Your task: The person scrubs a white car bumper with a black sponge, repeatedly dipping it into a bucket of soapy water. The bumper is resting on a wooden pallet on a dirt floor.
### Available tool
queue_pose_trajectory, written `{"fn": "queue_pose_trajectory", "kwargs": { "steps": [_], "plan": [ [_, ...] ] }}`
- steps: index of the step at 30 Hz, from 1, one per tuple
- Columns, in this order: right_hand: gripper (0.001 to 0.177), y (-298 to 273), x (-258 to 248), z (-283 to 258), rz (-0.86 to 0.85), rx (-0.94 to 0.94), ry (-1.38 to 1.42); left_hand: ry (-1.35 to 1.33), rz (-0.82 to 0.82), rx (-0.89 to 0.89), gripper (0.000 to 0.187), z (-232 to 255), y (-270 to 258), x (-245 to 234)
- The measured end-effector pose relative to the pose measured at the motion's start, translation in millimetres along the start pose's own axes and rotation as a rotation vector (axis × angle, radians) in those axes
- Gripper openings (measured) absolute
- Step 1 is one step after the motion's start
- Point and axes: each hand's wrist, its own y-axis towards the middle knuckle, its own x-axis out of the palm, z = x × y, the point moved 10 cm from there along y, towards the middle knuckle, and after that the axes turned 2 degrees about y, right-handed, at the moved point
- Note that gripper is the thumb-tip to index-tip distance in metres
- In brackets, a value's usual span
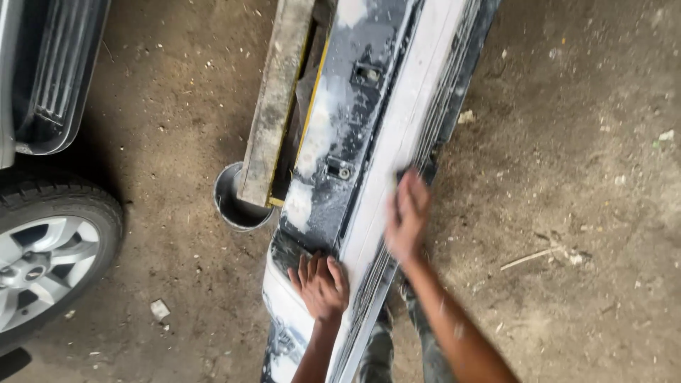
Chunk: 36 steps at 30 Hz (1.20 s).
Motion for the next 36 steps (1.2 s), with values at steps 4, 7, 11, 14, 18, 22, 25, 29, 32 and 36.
{"fn": "queue_pose_trajectory", "kwargs": {
  "steps": [4,7,11,14,18,22,25,29,32,36],
  "plan": [
    [0.046,114,-24,-83,-0.009,-0.359,-0.319,0.046,-0.047,-0.027,0.055,-13,-20,1],
    [0.05,38,-14,-114,0.023,-0.418,-0.433,0.028,0.006,-0.01,0.057,-1,-6,-5],
    [0.026,-64,-8,-161,-0.076,-0.649,-0.295,0.011,-0.045,-0.015,0.055,-1,-10,-8],
    [0.022,44,-11,-141,-0.033,-0.276,0.083,0.008,0.014,0.027,0.054,1,1,3],
    [0.053,87,-3,-135,0.05,-0.572,-0.511,-0.023,-0.085,-0.041,0.052,-1,-16,-11],
    [0.055,-41,5,-107,-0.021,-0.461,-0.324,-0.061,0.065,0.032,0.054,4,4,-4],
    [0.046,-89,4,-94,-0.03,-0.586,-0.492,-0.005,0.006,0.024,0.051,-1,-17,-12],
    [0.052,74,4,-104,-0.007,-0.486,-0.457,-0.043,-0.008,-0.027,0.049,3,-4,-10],
    [0.05,53,-4,-130,-0.015,-0.4,-0.497,-0.032,-0.021,-0.021,0.049,-2,-25,-15],
    [0.036,-50,19,-64,-0.25,0.279,-0.294,-0.003,0.0,-0.014,0.053,3,-5,-8]
  ]
}}
